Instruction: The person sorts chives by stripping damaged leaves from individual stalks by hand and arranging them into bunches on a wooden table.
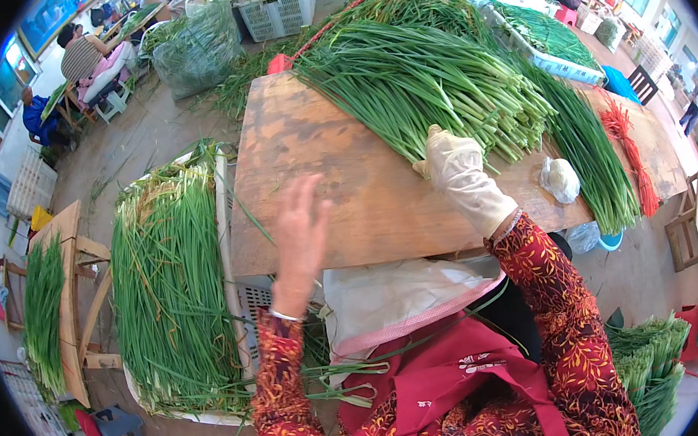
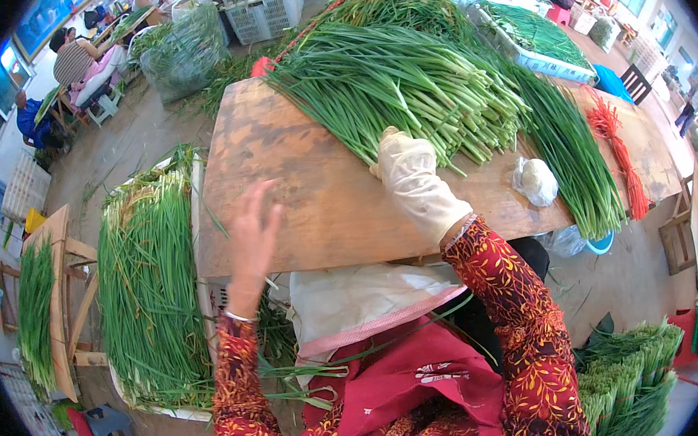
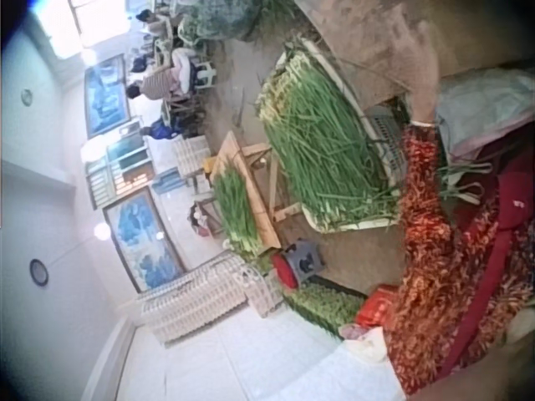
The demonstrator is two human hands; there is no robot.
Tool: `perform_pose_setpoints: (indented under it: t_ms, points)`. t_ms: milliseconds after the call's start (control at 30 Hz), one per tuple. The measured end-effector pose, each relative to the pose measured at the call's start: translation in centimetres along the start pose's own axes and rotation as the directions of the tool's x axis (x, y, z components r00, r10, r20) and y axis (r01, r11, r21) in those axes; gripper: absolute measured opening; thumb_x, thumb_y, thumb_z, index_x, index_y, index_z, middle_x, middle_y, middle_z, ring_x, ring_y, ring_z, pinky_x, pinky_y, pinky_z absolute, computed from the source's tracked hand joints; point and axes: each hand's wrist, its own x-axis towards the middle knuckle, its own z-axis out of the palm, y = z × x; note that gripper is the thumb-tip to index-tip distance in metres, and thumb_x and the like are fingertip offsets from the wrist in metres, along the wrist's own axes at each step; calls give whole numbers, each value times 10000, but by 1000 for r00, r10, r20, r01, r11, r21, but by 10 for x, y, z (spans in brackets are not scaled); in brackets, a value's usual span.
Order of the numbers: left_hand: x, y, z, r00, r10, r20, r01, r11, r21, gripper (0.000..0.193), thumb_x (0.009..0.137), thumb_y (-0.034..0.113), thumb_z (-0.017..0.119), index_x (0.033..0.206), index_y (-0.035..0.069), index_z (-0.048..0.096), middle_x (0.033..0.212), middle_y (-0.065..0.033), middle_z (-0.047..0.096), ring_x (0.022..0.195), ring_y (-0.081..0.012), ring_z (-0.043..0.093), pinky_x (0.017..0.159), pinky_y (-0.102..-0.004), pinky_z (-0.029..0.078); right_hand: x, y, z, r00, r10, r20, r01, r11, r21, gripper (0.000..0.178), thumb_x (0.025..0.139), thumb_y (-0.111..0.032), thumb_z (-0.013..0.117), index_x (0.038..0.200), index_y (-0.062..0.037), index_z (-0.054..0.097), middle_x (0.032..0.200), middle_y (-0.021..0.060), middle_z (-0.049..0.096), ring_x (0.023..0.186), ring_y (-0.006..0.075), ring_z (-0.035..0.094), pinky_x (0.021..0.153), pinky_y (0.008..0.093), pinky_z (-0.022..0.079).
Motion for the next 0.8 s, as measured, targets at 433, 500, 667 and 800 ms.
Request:
perform_pose_setpoints:
  t_ms: [433, 500, 667, 800]
  points:
    - [54, 33, 68, 790, -322, 521, 607, 301, -735, 418, 774, 308, 568, 1035, 0, 457, 913, -27, 525, 760, -127, 522, 596, -245, 424, -20, -32, 0, 1000, -3, -4, 5, 909, 417, 377, 685, -341, 606, 869, -28, 506, 785, 156, 601, 746, 294, 585, 646, 365, 457]
    - [44, 28, 63, 783, -316, 536, 617, 278, -736, 412, 774, 305, 568, 1029, -1, 464, 904, -28, 532, 749, -132, 527, 603, -248, 427, -33, -38, 6, 995, -67, -73, 91, 913, 398, 397, 694, -316, 606, 962, -43, 500, 793, 133, 601, 717, 279, 589, 645, 357, 453]
    - [-12, -1, 33, 801, -197, 565, 566, -58, -823, 247, 825, 175, 481, 988, -11, 479, 951, -115, 553, 859, -205, 558, 748, -323, 463, -46, 1, 32, 935, -330, 128, 22, 416, 909, 543, 694, -380, 624, 1068, -14, 480, 846, 101, 586, 703, 171, 562, 654, 280, 443]
    - [-32, -15, 19, 814, -258, 520, 501, -140, -854, 212, 832, 144, 451, 962, -21, 477, 968, -139, 548, 888, -232, 555, 780, -356, 467, -46, 14, 31, 953, -198, 228, -101, 502, 859, 437, 749, -383, 577, 1023, -46, 522, 797, 28, 568, 618, 69, 496, 559, 202, 401]
